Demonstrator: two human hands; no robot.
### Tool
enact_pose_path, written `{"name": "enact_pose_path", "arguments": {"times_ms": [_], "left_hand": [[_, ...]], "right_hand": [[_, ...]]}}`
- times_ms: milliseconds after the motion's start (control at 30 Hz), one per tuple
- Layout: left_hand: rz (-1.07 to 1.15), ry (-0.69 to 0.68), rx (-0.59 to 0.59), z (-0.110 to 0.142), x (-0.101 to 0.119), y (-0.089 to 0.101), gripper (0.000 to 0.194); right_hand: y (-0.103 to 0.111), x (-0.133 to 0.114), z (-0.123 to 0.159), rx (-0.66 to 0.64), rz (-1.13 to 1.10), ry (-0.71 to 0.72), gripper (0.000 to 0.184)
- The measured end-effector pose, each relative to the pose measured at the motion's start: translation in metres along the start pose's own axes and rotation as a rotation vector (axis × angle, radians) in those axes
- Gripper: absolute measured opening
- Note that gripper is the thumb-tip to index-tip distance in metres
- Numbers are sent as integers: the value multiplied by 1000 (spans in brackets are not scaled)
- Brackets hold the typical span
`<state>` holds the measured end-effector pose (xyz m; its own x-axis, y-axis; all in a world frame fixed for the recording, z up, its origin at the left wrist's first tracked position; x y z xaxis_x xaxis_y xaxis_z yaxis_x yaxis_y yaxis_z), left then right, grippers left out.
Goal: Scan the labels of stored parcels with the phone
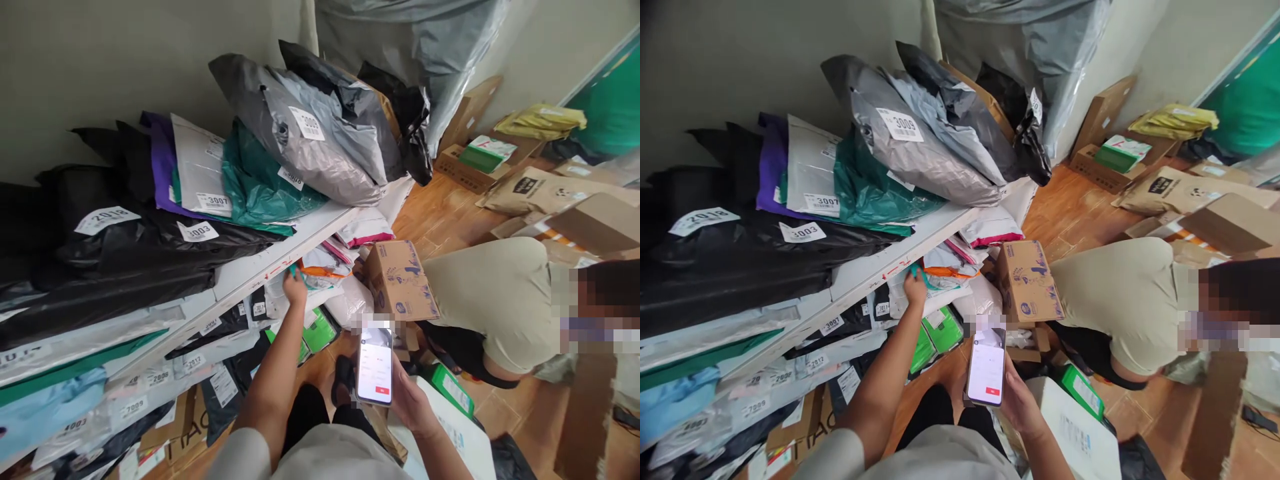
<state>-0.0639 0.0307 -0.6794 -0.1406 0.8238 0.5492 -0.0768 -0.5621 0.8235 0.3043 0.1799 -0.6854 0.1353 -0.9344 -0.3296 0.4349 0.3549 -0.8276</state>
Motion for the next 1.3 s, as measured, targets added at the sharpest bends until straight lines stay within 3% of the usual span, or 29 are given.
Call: {"name": "enact_pose_path", "arguments": {"times_ms": [67,133,300,367,433,533,667,767,867,933,1000,1133,1200,1233,1300], "left_hand": [[-2,-16,-44,0,19,-15,27],[-16,27,-35,14,12,-13,36],[-4,297,103,82,-82,32,79],[34,358,128,99,-108,38,72],[72,402,125,101,-116,31,57],[137,378,36,85,-96,2,46],[202,183,-124,55,-39,-38,51],[215,98,-198,48,-14,-54,64],[223,33,-226,50,-5,-58,77],[239,-11,-205,52,-8,-52,77],[263,-18,-145,54,-26,-37,64],[268,147,38,78,-104,11,40],[254,198,68,97,-134,28,35],[248,199,78,105,-141,34,34],[245,155,91,112,-133,39,36]], "right_hand": [[-2,5,1,17,7,4,59],[-4,10,3,36,-12,7,57],[-1,22,9,92,-71,-27,50],[-1,22,10,84,-58,-35,49],[-3,20,11,64,-38,-29,49],[-3,18,13,60,-10,-11,52],[0,16,22,63,24,0,57],[-1,17,28,12,86,-28,63],[7,20,31,34,131,-42,62],[14,22,31,85,132,-38,61],[16,24,29,115,126,-27,61],[-3,28,23,59,136,-29,64],[-16,29,22,23,131,-38,63],[-22,29,22,9,127,-42,63],[-31,29,23,-8,126,-46,65]]}}
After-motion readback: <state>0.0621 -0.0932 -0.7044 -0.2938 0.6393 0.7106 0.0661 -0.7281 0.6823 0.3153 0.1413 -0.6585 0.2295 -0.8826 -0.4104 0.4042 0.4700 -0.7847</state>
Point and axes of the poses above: each hand's wrist, its own z-axis away from the middle knuckle, its own y-axis out of the back of the hand, x = y × z, the point moved 10 cm from there along -z, towards the middle knuckle, and after that the axes turned 7 degrees about -x, right-handed, at the moved point
